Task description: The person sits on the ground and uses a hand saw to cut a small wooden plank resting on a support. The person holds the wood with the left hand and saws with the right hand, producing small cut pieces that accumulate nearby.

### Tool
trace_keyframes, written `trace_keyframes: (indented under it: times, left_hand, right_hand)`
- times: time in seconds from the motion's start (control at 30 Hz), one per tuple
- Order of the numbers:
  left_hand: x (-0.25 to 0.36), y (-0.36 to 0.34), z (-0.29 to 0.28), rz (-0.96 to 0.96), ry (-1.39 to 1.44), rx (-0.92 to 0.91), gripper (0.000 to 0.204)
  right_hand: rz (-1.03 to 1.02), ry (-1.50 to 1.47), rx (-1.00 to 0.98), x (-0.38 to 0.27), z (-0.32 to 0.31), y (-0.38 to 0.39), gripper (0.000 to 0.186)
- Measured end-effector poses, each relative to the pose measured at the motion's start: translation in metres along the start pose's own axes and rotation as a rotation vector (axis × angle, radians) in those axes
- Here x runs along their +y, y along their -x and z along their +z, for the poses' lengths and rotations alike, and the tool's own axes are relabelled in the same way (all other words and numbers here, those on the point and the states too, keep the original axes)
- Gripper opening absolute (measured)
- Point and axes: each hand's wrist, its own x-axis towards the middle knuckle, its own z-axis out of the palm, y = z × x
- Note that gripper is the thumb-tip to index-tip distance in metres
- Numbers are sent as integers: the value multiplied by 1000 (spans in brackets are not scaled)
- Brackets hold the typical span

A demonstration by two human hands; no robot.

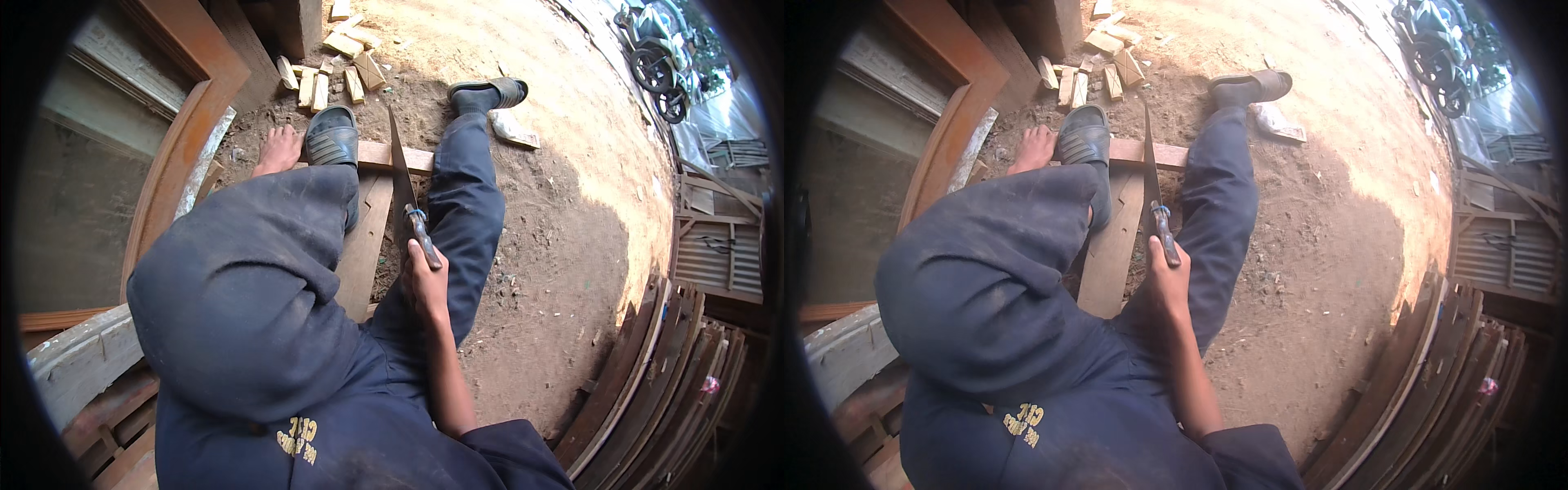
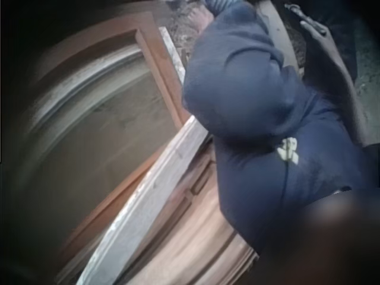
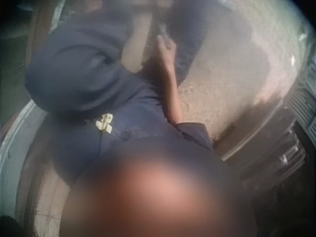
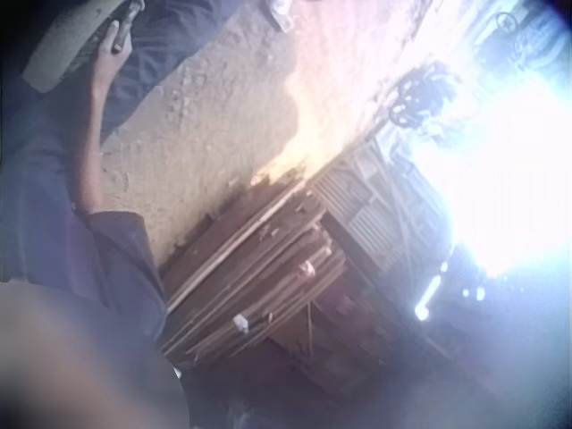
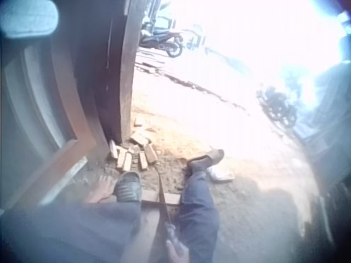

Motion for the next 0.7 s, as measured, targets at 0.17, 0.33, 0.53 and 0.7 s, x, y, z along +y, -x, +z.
trace_keyframes:
  times: [0.17,0.33,0.53,0.7]
  left_hand:
    - [0,-1,-4,17,-70,-43,45]
    - [-1,3,-2,12,-66,-18,44]
    - [4,0,-4,-12,-53,-12,44]
    - [3,-6,0,20,-65,-34,46]
  right_hand:
    - [-25,56,-8,-4,9,-33,20]
    - [92,-55,14,-7,-13,35,20]
    - [-139,248,1,9,-18,6,21]
    - [30,88,-17,-17,8,-61,19]
